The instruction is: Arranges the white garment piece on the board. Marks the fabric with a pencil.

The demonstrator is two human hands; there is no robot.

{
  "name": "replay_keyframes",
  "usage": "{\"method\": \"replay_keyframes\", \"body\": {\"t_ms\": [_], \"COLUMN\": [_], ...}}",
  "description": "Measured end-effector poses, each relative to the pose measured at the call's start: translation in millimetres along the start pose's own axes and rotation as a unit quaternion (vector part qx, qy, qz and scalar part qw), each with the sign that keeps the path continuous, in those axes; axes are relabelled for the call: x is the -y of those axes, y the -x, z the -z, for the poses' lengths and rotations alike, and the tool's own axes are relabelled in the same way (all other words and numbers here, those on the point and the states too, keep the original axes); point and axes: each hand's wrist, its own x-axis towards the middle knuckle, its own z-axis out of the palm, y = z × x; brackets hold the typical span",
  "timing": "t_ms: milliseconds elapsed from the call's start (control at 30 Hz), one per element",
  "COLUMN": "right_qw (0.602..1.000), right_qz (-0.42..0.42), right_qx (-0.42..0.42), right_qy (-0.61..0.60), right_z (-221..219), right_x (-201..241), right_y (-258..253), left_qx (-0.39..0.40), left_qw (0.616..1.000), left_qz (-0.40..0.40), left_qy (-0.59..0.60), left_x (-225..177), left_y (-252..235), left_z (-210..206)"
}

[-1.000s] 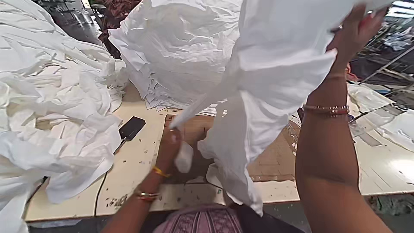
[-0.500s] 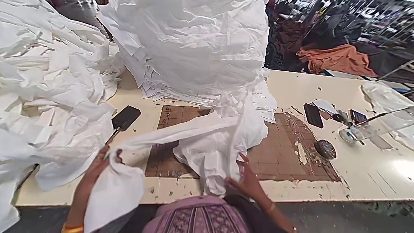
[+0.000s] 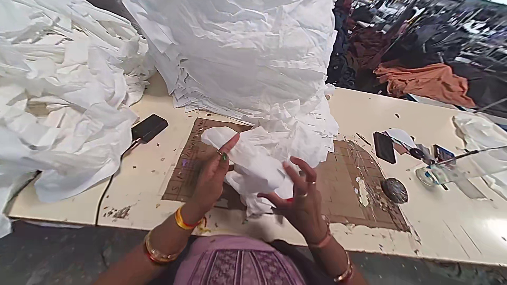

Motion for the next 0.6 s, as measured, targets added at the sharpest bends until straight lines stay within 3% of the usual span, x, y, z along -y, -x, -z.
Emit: {"method": "replay_keyframes", "body": {"t_ms": [100, 133, 200, 267, 333, 400, 433, 467, 533, 600], "right_qw": [0.992, 0.993, 0.986, 0.935, 0.861, 0.782, 0.761, 0.768, 0.845, 0.928], "right_qz": [0.119, 0.109, -0.018, -0.221, -0.432, -0.523, -0.528, -0.521, -0.473, -0.362], "right_qx": [-0.029, -0.048, -0.068, -0.057, 0.082, 0.298, 0.355, 0.357, 0.242, 0.091], "right_qy": [0.029, -0.01, -0.149, -0.27, -0.255, -0.162, -0.127, -0.102, -0.053, 0.003], "right_z": [9.2, 13.5, 26.7, 35.5, 37.7, 34.1, 32.3, 33.1, 38.9, 35.8], "right_x": [-17.6, -26.2, -37.6, -48.7, -70.3, -94.0, -99.3, -99.3, -89.4, -94.2], "right_y": [1.3, 3.2, 11.7, 31.5, 59.3, 89.1, 101.4, 109.1, 116.2, 119.4], "left_qx": [0.102, 0.129, 0.13, 0.111, 0.115, 0.159, 0.18, 0.184, 0.168, 0.117], "left_qw": [0.983, 0.972, 0.975, 0.978, 0.943, 0.891, 0.869, 0.857, 0.86, 0.876], "left_qz": [-0.049, -0.057, -0.045, -0.04, -0.066, -0.021, 0.013, 0.023, -0.006, -0.126], "left_qy": [-0.146, -0.186, -0.174, -0.174, -0.304, -0.426, -0.46, -0.481, -0.482, -0.45], "left_x": [4.1, 2.4, -1.0, 2.1, 19.1, 39.8, 49.0, 58.4, 73.3, 90.5], "left_y": [0.9, 0.3, -0.5, -3.1, -12.1, -22.9, -27.5, -31.2, -32.6, -30.3], "left_z": [-16.1, -18.1, -25.2, -32.0, -35.1, -40.2, -44.1, -48.9, -59.0, -68.3]}}
